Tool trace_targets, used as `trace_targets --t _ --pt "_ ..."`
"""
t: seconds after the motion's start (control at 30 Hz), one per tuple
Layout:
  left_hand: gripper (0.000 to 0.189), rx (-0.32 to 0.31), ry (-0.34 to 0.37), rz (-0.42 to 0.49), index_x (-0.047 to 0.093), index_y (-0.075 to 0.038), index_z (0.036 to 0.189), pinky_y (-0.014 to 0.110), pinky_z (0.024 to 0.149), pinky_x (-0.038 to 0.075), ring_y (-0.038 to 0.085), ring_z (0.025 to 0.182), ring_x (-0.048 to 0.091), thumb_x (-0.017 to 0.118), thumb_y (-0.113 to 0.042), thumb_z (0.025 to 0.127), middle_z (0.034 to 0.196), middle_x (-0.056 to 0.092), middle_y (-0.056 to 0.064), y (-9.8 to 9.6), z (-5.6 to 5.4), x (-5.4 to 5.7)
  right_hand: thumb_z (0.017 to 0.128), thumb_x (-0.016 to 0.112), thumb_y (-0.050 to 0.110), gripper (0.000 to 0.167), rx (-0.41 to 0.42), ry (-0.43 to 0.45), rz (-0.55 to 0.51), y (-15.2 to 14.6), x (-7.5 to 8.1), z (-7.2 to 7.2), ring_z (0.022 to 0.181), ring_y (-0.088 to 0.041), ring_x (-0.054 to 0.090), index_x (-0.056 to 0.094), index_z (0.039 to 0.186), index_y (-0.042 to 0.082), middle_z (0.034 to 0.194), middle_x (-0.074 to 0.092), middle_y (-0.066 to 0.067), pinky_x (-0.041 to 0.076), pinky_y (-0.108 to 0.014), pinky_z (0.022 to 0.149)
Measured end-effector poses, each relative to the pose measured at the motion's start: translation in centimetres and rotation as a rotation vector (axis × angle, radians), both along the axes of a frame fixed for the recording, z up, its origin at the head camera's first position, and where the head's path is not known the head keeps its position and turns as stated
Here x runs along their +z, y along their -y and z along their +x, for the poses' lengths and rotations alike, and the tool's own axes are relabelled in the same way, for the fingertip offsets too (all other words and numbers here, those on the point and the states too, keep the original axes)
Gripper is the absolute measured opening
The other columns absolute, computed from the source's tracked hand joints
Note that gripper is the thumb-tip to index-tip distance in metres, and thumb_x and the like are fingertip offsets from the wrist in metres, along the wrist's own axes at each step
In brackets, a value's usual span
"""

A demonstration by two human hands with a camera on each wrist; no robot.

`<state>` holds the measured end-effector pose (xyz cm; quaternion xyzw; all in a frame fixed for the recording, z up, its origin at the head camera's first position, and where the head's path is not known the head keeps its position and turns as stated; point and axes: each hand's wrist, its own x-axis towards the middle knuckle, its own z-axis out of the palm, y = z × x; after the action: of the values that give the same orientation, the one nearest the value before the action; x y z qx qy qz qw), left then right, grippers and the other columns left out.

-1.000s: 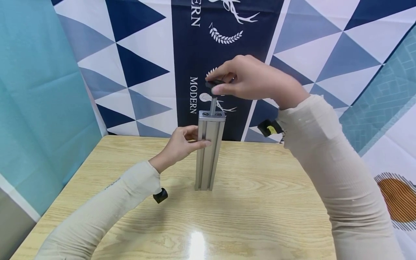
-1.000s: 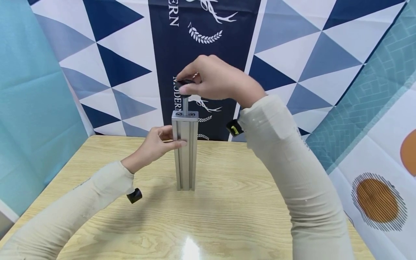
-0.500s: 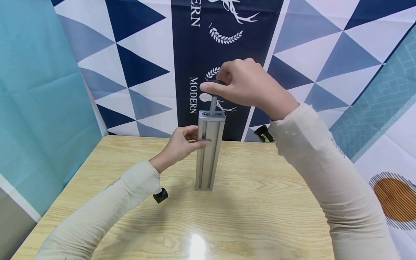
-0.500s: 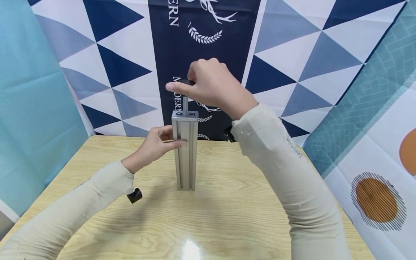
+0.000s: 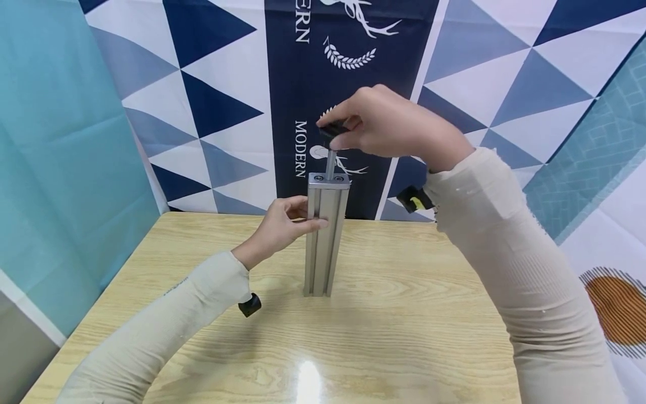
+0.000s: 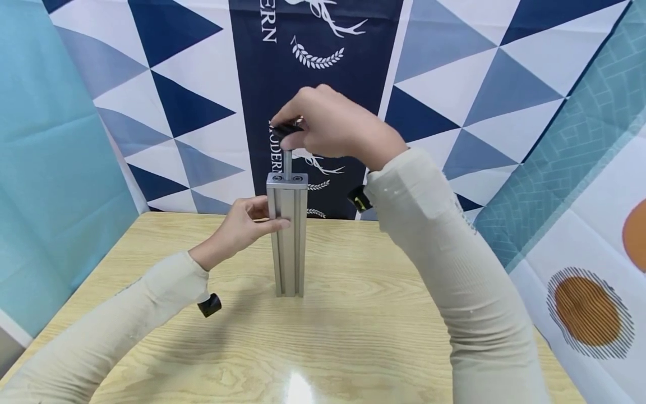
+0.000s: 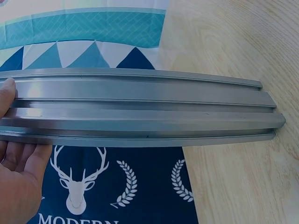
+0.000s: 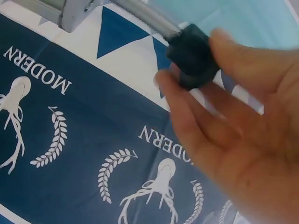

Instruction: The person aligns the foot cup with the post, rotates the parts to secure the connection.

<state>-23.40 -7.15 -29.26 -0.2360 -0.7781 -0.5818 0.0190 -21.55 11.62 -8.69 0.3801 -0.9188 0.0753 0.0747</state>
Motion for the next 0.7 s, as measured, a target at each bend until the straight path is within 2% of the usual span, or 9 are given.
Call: trace_targets --t 0.07,0.2,0.27,0.37,0.43,0.53,0.63,0.7 --pt "0.026 -0.006 -0.002 0.003 0.069 -0.01 0.108 0.032 0.081 0.052 0.017 0.091 0.064 0.075 -0.017 0.084 0.098 0.069 0.003 0.0 0.0 -0.1 0.088 0.071 0.028 0.037 -0.086 -0.047 -0.067 0.4 -0.4 0.0 0.086 -0.021 0.062 0.07 0.117 0.006 0.109 0.07 -0.011 0.052 -0.035 0.081" --pt "0.027 -0.012 -0.007 0.009 0.069 -0.01 0.109 0.033 0.082 0.052 0.017 0.092 0.064 0.075 -0.015 0.084 0.099 0.07 0.003 0.1 0.0 -0.2 0.08 0.068 0.059 0.058 -0.263 -0.09 -0.149 1.1 -1.2 0.1 0.075 -0.021 0.058 0.073 0.099 0.004 0.087 0.068 -0.009 0.048 -0.033 0.069" --pt "0.026 -0.012 -0.009 0.013 0.069 -0.01 0.108 0.033 0.082 0.052 0.017 0.092 0.064 0.075 -0.015 0.084 0.099 0.069 0.003 0.1 0.0 -0.2 0.079 0.064 0.066 0.063 -0.313 -0.098 -0.158 1.3 -1.6 0.1 0.073 -0.022 0.055 0.069 0.095 0.005 0.081 0.063 -0.009 0.046 -0.034 0.066" --pt "0.025 -0.016 -0.01 0.013 0.069 -0.011 0.108 0.034 0.083 0.052 0.018 0.092 0.064 0.075 -0.016 0.084 0.099 0.069 0.003 0.2 0.0 -0.2 0.081 0.059 0.068 0.067 -0.339 -0.093 -0.139 1.4 -1.8 0.2 0.073 -0.023 0.055 0.066 0.098 0.004 0.082 0.06 -0.01 0.045 -0.035 0.067" --pt "0.026 -0.015 -0.004 0.013 0.069 -0.011 0.108 0.034 0.083 0.052 0.017 0.092 0.064 0.076 -0.016 0.084 0.099 0.069 0.002 0.2 0.0 -0.2 0.084 0.055 0.068 0.069 -0.329 -0.061 -0.106 1.3 -1.7 0.3 0.078 -0.024 0.056 0.064 0.108 0.004 0.089 0.062 -0.011 0.047 -0.037 0.071" --pt "0.027 -0.014 0.002 0.014 0.069 -0.011 0.109 0.033 0.083 0.052 0.017 0.092 0.064 0.076 -0.017 0.083 0.099 0.07 0.002 0.2 0.0 -0.2 0.091 0.047 0.063 0.07 -0.252 0.026 -0.035 0.8 -1.3 0.3 0.099 -0.026 0.058 0.054 0.131 0.007 0.116 0.062 -0.012 0.046 -0.044 0.088" --pt "0.029 -0.018 -0.002 0.016 0.069 -0.011 0.11 0.034 0.084 0.051 0.017 0.093 0.065 0.076 -0.017 0.083 0.1 0.07 0.003 0.2 -0.1 -0.1 0.099 0.044 0.048 0.061 -0.123 0.127 0.023 0.2 -0.8 0.3 0.125 -0.029 0.049 0.036 0.148 0.013 0.144 0.045 -0.011 0.037 -0.049 0.103" --pt "0.029 -0.018 -0.002 0.016 0.068 -0.011 0.11 0.034 0.084 0.051 0.017 0.094 0.065 0.076 -0.017 0.083 0.099 0.07 0.003 0.2 -0.1 -0.1 0.102 0.044 0.031 0.052 -0.037 0.173 0.041 -0.3 -0.5 0.1 0.131 -0.03 0.044 0.032 0.151 0.017 0.152 0.035 -0.008 0.035 -0.05 0.106"
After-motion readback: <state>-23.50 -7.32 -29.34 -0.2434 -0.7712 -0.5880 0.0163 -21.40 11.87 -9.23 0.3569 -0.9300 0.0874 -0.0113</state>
